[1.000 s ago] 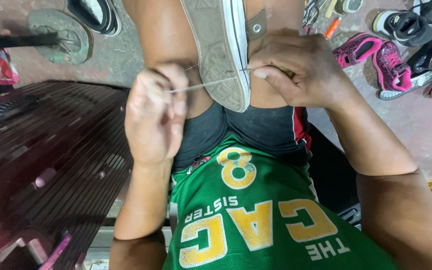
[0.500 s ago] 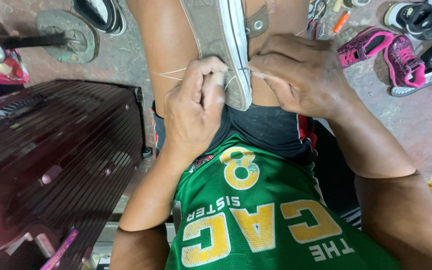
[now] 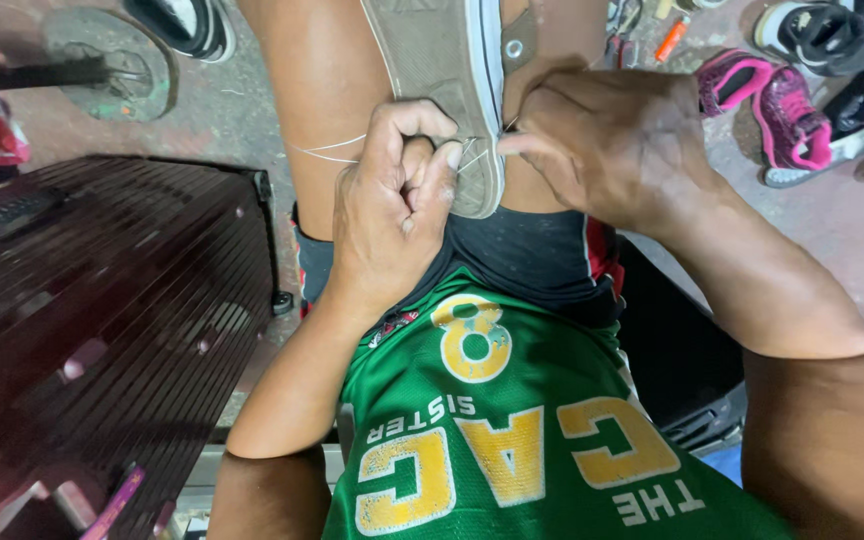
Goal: The person hand-stitches a sneaker, sewing thread through the edge where the fabric upper meets the rubber sole using a needle, pulling the thread tight and working along the shoe while holding it on their lap.
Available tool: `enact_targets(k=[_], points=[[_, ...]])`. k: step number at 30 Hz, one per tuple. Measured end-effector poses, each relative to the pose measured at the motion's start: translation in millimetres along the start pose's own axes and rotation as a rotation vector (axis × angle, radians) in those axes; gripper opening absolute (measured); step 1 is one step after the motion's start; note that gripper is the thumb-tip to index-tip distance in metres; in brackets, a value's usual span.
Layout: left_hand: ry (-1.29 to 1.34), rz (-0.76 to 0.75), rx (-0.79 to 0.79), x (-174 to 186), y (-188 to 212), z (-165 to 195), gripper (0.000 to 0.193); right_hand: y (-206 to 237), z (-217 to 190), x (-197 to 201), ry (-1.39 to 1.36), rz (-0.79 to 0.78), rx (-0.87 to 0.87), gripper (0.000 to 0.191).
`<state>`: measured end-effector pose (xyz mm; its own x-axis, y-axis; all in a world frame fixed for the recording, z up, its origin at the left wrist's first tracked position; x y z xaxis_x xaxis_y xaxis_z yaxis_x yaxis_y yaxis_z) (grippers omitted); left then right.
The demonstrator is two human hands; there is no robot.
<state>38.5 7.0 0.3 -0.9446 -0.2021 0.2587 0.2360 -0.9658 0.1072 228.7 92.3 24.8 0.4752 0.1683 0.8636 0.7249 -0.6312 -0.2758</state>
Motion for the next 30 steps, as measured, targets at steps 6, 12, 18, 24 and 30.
enact_targets(k=[6,12,18,24,30], points=[[-0.037,0.060,-0.037,-8,-1,3,0.020,24,23,-18,0.123,0.097,-0.067,0.051],[-0.223,0.245,-0.350,-13,-1,12,0.064,39,28,-3,0.183,0.131,-0.030,0.042],[-0.298,0.265,-0.437,-8,-2,26,0.064,43,35,21,0.205,0.065,-0.170,0.047],[-0.469,0.178,-0.535,-9,4,56,0.044,46,18,24,0.183,0.172,-0.090,0.047],[-0.597,0.113,-0.666,-19,-4,62,0.023,27,10,31,0.139,0.142,-0.093,0.040]])
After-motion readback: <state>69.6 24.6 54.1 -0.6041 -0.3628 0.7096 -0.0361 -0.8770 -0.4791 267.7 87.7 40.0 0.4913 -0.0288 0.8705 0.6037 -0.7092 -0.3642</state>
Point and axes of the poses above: each hand's wrist, its own y-axis away from the middle knuckle, its own x-axis out of the back of the hand, z = x × y, the point moved 3 cm from there along -y, towards the middle knuckle, and after that the axes turned 10 degrees about z, right-handed, at the moved point
